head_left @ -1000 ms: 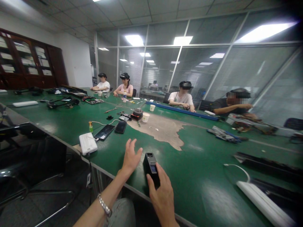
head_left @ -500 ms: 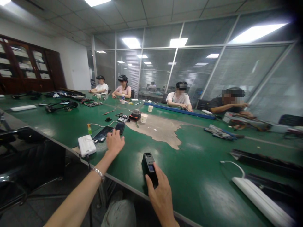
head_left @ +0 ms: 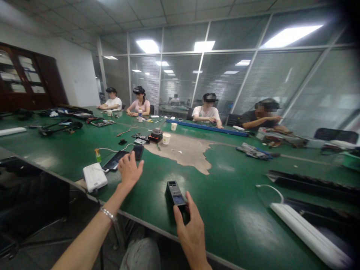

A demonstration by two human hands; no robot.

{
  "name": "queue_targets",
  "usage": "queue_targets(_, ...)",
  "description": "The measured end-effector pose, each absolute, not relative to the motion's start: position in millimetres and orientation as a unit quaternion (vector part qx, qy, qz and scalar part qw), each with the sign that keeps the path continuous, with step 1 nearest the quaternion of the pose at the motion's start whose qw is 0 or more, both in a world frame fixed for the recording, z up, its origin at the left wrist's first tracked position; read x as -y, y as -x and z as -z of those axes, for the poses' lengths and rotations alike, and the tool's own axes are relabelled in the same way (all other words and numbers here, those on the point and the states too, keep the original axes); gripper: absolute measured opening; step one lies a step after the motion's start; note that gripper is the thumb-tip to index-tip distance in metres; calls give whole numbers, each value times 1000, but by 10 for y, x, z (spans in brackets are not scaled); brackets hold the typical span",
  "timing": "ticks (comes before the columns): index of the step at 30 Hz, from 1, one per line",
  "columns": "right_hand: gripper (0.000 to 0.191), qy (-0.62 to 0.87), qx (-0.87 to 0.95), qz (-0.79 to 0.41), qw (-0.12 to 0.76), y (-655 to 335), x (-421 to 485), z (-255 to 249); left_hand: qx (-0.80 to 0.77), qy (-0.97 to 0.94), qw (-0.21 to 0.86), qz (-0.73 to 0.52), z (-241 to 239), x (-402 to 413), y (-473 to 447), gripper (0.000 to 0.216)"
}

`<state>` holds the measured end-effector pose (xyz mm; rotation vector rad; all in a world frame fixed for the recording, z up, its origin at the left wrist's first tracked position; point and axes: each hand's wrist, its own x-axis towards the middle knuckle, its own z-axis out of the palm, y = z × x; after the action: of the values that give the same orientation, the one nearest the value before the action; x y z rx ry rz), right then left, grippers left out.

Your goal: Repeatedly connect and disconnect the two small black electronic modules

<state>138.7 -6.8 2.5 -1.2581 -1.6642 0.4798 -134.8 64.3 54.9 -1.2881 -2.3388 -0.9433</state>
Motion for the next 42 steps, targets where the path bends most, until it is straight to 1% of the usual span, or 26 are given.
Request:
queue_targets(2,67,517,675,-209,482,-1386,68,-25,797,464,107,372,-495,-581,969,60)
queue_targets(6,68,516,669,-228,483,-1410,67,-27,766,473,-26,434,-277,-431,326,65)
queue_targets(9,67,509,666,-232,493,-1438,72,-26,727,508,-74,456,-154,-308,74,64)
queue_targets(13,64,507,650,-246,509,-1469,81,-34,690,517,-83,500,-74,-194,26,52)
queue_targets(16,62,505,645,-257,513,-1467,58,-69,679,511,-66,524,-34,-171,56,52)
queue_targets(19,67,496,679,-192,507,-1442,1,-124,675,509,-62,531,-16,-182,50,55)
queue_targets(23,70,498,719,-129,468,-1406,-46,-209,661,538,-118,509,-32,-184,23,58)
queue_targets(25,66,497,735,-121,445,-1391,-38,-249,656,541,-137,508,-37,-179,24,60)
queue_targets(29,50,501,764,-100,394,-1354,14,-297,658,533,-145,512,-18,-184,39,63)
queue_targets(32,48,517,763,-75,380,-1322,51,-289,663,528,-147,510,5,-192,50,61)
queue_targets(35,49,528,752,-66,389,-1298,68,-260,665,527,-140,509,16,-193,60,59)
queue_targets(42,54,526,714,-116,448,-1273,37,-353,667,533,-141,501,-7,-167,76,59)
